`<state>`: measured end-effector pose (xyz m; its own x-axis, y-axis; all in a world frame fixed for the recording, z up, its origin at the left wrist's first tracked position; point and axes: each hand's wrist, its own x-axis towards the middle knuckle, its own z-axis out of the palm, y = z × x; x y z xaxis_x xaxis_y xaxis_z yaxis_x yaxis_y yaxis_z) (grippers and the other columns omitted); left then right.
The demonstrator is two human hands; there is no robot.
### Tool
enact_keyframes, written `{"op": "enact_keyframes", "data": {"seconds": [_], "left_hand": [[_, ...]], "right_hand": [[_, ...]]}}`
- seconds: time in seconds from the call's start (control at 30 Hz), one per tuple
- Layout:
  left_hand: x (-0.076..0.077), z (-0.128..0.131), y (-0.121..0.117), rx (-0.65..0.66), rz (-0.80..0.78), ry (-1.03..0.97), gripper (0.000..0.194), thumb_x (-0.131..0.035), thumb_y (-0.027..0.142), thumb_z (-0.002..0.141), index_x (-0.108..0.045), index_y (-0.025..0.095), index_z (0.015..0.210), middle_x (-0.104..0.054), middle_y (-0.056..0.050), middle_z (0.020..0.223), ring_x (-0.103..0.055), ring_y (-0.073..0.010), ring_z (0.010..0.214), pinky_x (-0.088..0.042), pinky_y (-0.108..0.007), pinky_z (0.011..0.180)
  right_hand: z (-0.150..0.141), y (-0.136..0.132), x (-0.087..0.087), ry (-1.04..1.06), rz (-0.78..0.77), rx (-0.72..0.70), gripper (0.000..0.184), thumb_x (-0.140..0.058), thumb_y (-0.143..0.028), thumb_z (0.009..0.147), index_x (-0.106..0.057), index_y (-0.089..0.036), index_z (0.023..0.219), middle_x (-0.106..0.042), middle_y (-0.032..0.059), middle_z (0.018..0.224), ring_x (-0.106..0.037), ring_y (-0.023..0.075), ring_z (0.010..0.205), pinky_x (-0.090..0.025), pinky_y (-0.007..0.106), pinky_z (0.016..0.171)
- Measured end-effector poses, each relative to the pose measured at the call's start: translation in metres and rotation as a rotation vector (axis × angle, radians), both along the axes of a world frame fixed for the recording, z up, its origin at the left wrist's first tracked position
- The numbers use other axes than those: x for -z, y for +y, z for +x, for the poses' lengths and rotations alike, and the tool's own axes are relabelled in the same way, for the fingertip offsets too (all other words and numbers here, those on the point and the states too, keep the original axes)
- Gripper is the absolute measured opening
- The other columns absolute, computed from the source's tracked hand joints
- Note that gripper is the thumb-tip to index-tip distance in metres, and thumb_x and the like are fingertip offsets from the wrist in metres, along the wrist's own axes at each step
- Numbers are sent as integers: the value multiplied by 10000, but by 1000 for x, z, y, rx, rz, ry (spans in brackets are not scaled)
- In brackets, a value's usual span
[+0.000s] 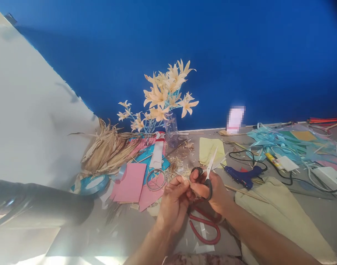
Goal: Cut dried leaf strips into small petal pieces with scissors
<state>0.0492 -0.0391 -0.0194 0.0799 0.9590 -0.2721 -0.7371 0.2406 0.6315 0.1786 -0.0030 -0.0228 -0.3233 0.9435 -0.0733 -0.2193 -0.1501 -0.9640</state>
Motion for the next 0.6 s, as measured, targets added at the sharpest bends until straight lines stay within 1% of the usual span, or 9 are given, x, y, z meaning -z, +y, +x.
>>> {"op": "enact_keyframes", "data": {"seconds": [0.1, 0.17, 0.23, 0.27, 0.3, 0.37, 0.43, 0.5, 0.6], "left_hand": [[2, 4, -3, 60, -44, -63, 203, -774, 207, 736, -597, 127, 678, -518, 10, 638, -452, -71, 577, -373, -203, 574], [1, 5, -4, 103, -75, -140, 199, -784, 203, 724, -604, 122, 697, -511, 14, 640, -447, -63, 570, -370, -194, 559], [-2, 1, -1, 123, -96, -163, 206, -784, 220, 724, -599, 129, 718, -512, 18, 651, -458, -63, 571, -373, -191, 547], [-5, -3, 2, 134, -98, -127, 213, -778, 236, 732, -592, 133, 724, -527, 14, 668, -477, -67, 579, -384, -194, 548], [-9, -8, 7, 149, -91, -53, 219, -769, 255, 740, -585, 137, 730, -548, 7, 687, -503, -74, 588, -397, -199, 551], [-16, -19, 24, 181, -50, 192, 219, -746, 276, 748, -571, 143, 743, -604, -20, 732, -553, -94, 600, -421, -214, 551], [-22, -27, 49, 203, 8, 492, 206, -715, 280, 734, -553, 154, 750, -637, -36, 734, -572, -106, 573, -420, -220, 525], [-23, -29, 81, 199, 60, 795, 183, -671, 286, 714, -537, 168, 749, -651, -35, 719, -584, -111, 562, -426, -222, 521], [-15, -19, 132, 220, 97, 954, 167, -680, 231, 655, -553, 175, 749, -648, -26, 640, -593, -136, 556, -408, -227, 501]], "right_hand": [[-3, -2, 0, 68, -99, -35, 322, -788, -284, 626, -504, -206, 758, -546, -44, 628, -559, 128, 505, -457, 233, 473], [-1, 0, 2, 160, -123, -69, 358, -814, -294, 594, -507, -203, 755, -546, -41, 642, -559, 130, 521, -451, 233, 476], [3, 3, 2, 279, -122, -99, 376, -824, -323, 584, -508, -198, 744, -513, -49, 634, -496, 102, 517, -407, 217, 485], [6, 5, 2, 337, -120, -113, 374, -821, -335, 592, -507, -195, 740, -486, -57, 623, -439, 82, 505, -370, 208, 486], [9, 7, 1, 382, -113, -119, 369, -816, -341, 602, -508, -193, 741, -456, -65, 613, -379, 69, 499, -330, 204, 486], [14, 11, -2, 414, -93, -105, 348, -806, -331, 624, -513, -190, 746, -412, -72, 603, -292, 65, 504, -262, 213, 491], [19, 15, -6, 407, -68, -68, 331, -800, -325, 634, -520, -188, 746, -400, -66, 610, -277, 74, 519, -237, 230, 500], [23, 18, -9, 398, -64, -22, 326, -792, -344, 644, -532, -187, 761, -398, -60, 621, -277, 79, 522, -232, 241, 504], [26, 24, -8, 387, -75, 34, 329, -783, -370, 658, -541, -187, 783, -401, -55, 650, -266, 79, 520, -241, 243, 499]]}}
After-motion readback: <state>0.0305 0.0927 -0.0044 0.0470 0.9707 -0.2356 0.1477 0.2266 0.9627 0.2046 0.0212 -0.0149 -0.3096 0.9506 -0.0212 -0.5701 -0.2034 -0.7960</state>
